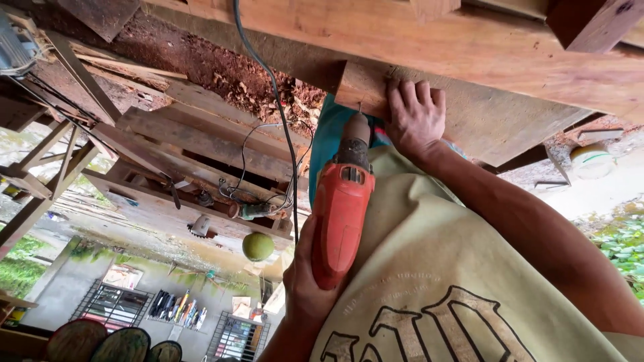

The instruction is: The person uses a red power drill to drive screws into small wooden blocks attached to a larger wooden structure. The camera angle is from below, showing the person's hands and the drilling process as wood shavings accumulate.

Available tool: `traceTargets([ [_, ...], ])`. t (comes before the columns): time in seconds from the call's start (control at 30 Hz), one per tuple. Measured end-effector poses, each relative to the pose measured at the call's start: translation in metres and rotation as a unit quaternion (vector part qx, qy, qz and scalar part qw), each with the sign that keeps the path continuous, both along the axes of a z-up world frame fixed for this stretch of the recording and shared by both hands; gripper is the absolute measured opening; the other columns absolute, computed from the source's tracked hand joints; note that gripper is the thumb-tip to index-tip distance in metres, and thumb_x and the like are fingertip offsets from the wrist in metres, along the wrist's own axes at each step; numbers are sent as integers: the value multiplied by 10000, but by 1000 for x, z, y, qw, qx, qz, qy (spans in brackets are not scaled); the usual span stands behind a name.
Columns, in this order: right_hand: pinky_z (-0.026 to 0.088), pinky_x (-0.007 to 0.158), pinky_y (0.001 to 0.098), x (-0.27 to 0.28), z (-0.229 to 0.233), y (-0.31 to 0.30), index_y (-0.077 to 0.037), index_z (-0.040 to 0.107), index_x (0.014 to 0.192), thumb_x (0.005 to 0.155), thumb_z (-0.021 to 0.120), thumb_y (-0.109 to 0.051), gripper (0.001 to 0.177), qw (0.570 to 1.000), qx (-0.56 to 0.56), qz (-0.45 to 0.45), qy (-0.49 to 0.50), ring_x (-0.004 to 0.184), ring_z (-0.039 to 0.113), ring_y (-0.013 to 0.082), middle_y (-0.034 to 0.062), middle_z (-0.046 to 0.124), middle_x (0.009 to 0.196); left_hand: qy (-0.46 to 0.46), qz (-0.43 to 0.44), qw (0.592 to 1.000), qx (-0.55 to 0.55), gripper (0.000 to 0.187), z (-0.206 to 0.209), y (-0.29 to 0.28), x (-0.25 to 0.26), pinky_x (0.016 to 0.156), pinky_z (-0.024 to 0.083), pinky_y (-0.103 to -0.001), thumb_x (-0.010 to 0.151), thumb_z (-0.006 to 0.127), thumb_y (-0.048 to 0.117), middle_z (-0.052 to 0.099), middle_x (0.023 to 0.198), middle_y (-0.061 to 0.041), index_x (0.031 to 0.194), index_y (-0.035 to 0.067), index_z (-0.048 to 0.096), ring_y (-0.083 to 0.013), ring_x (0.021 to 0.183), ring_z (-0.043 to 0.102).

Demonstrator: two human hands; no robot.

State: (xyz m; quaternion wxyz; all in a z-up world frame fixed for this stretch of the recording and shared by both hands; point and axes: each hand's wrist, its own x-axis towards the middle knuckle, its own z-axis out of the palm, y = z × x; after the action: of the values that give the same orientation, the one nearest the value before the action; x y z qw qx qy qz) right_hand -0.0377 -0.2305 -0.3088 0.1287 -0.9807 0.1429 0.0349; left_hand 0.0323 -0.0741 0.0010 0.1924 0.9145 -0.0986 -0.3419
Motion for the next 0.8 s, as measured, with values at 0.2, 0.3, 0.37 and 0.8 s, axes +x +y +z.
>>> traceTargets([
  [0.2, 375, 661, 374, 3, 4, -1, -84, 676, 1284, 975, 572, -284, 383, 1000, -1, -7, -18, 812, 517, 248, 46, 564, 965, -27, -29, 999, 5, 799, -4, -3, 1, 923, 659, -369, 833, 827, 88, 695, 1424, -187, 1540, 35, 458, -355, 1148, 793],
  [0.3, 396, 670, 362, 2, 3, -2, -87, 678, 1301, 1001, 570, -263, 364, 1000, -6, -8, -14, 818, 528, 234, 35, 573, 972, -18, -19, 1000, 12, 819, -7, -6, 2, 909, 671, -365, 826, 825, 91, 677, 1455, -170, 1551, 53, 445, -352, 1145, 795],
  [0.37, 400, 684, 371, -2, -1, 2, -97, 673, 1347, 959, 620, -324, 453, 1000, 6, -4, 7, 844, 535, 239, 28, 576, 987, -35, -49, 998, -12, 803, -9, -5, 4, 988, 669, -371, 833, 831, 50, 662, 1456, -207, 1537, 7, 446, -366, 1213, 770],
  [0.8, 411, 741, 395, -8, -4, 2, -102, 653, 1377, 879, 670, -478, 624, 999, 16, 7, 36, 905, 556, 241, 18, 599, 1065, -49, -79, 996, -3, 768, -16, -7, 6, 966, 678, -360, 848, 825, 57, 659, 1458, -197, 1523, -6, 465, -353, 1184, 783],
])
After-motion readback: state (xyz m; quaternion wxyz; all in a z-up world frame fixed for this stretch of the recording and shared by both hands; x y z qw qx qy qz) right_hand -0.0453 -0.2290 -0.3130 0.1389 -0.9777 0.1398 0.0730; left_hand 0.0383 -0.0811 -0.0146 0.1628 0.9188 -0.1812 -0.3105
